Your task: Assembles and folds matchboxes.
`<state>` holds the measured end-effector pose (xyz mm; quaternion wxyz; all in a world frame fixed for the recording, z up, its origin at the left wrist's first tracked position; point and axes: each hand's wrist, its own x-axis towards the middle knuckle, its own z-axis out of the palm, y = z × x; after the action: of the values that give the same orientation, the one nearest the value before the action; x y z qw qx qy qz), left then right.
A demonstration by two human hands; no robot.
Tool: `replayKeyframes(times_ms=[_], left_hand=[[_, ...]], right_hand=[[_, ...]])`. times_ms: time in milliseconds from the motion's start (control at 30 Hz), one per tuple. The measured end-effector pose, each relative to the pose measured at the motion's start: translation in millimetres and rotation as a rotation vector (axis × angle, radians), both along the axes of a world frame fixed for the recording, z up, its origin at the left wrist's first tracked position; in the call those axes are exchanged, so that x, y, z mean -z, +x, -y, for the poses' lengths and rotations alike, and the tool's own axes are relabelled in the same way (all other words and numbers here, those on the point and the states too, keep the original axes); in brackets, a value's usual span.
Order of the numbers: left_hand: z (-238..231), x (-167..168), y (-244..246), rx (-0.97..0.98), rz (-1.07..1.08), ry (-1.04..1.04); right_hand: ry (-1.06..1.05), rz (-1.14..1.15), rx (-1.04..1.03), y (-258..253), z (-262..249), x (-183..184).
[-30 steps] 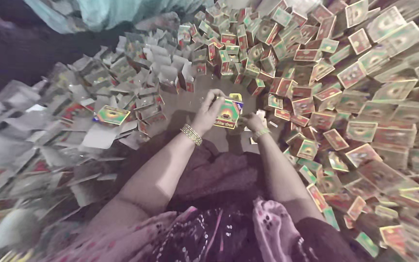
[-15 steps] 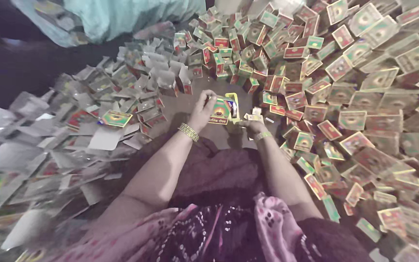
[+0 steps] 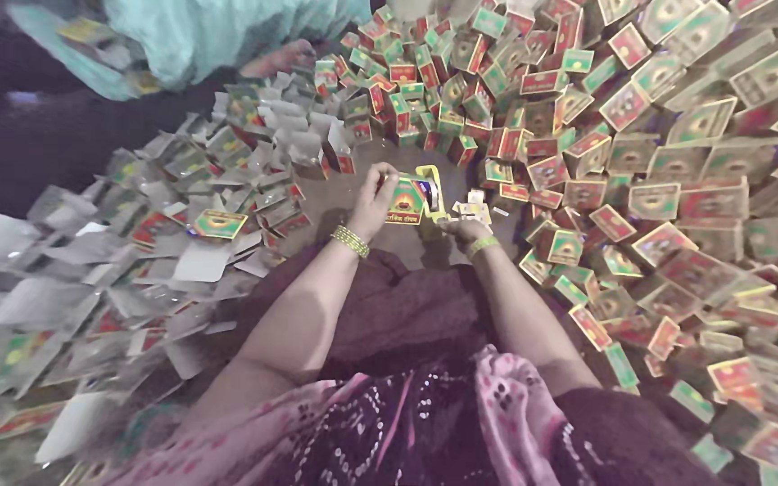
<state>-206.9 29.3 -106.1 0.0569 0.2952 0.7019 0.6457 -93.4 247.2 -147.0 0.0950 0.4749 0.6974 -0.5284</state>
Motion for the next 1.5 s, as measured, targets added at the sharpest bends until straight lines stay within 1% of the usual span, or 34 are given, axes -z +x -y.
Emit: replayKeyframes(times_ms=[100,233,300,333,367,400,467,500,567,633,667,767,900,1033,1133,1167,1267,1300,1367,1433,1500], left_hand=[[-2,1,0,0.016,-0.016,0.020],[-2,-2,3,0.040,0.010,0.022],[-3,-3,4,0.047,0.022,0.007],[-4,-2,5,0.051,0.032,-0.013],[-4,-3,5,0.049,0.040,-0.036],[-4,-4,4,0.046,0.036,-0.062],[-3,-7,6,0.050,0.038,-0.095],[-4,-7,7,0.051,0.039,-0.099],[-5,-7,10,0.058,0.035,-0.108],[-9,-8,12,0.059,0.048,-0.134],[-11,-7,13,0.069,0.056,-0.144],[-14,-5,20,0.104,0.048,-0.181],[-17,-2,27,0.169,0.096,-0.153],[-21,-5,33,0.175,0.132,-0.146],[-21,-2,33,0.197,0.106,-0.128],[-19,-3,33,0.213,0.094,-0.162],[-16,-11,40,0.263,0.178,-0.292],[-17,-12,40,0.264,0.191,-0.297],[-16,-13,39,0.262,0.242,-0.274],[-14,-16,33,0.251,0.392,-0.207],[-10,-19,25,0.246,0.575,-0.180]], right_hand=[[0.046,0.016,-0.080,-2,-3,4],[0.299,0.076,-0.253,-5,-8,19],[0.458,0.164,-0.336,1,0,15],[0.496,0.211,-0.389,3,4,8],[0.482,0.199,-0.428,4,5,-2],[0.446,0.104,-0.444,2,3,-11],[0.317,-0.247,-0.361,1,-2,-26],[0.195,-0.438,-0.284,3,0,-38],[-0.066,-0.737,-0.173,11,12,-61],[-0.247,-0.896,-0.135,15,24,-76],[-0.305,-0.926,-0.131,16,30,-79],[-0.378,-0.875,-0.099,14,45,-79],[-0.421,-0.758,-0.042,8,49,-69],[-0.446,-0.755,-0.019,4,46,-59],[-0.344,-0.731,0.055,1,51,-59],[-0.303,-0.705,0.075,0,51,-59],[-0.100,-0.631,0.100,-1,40,-60],[-0.073,-0.627,0.037,0,34,-62],[-0.136,-0.558,-0.195,8,25,-69],[-0.198,-0.473,-0.399,14,20,-78],[-0.208,-0.395,-0.477,17,21,-81]])
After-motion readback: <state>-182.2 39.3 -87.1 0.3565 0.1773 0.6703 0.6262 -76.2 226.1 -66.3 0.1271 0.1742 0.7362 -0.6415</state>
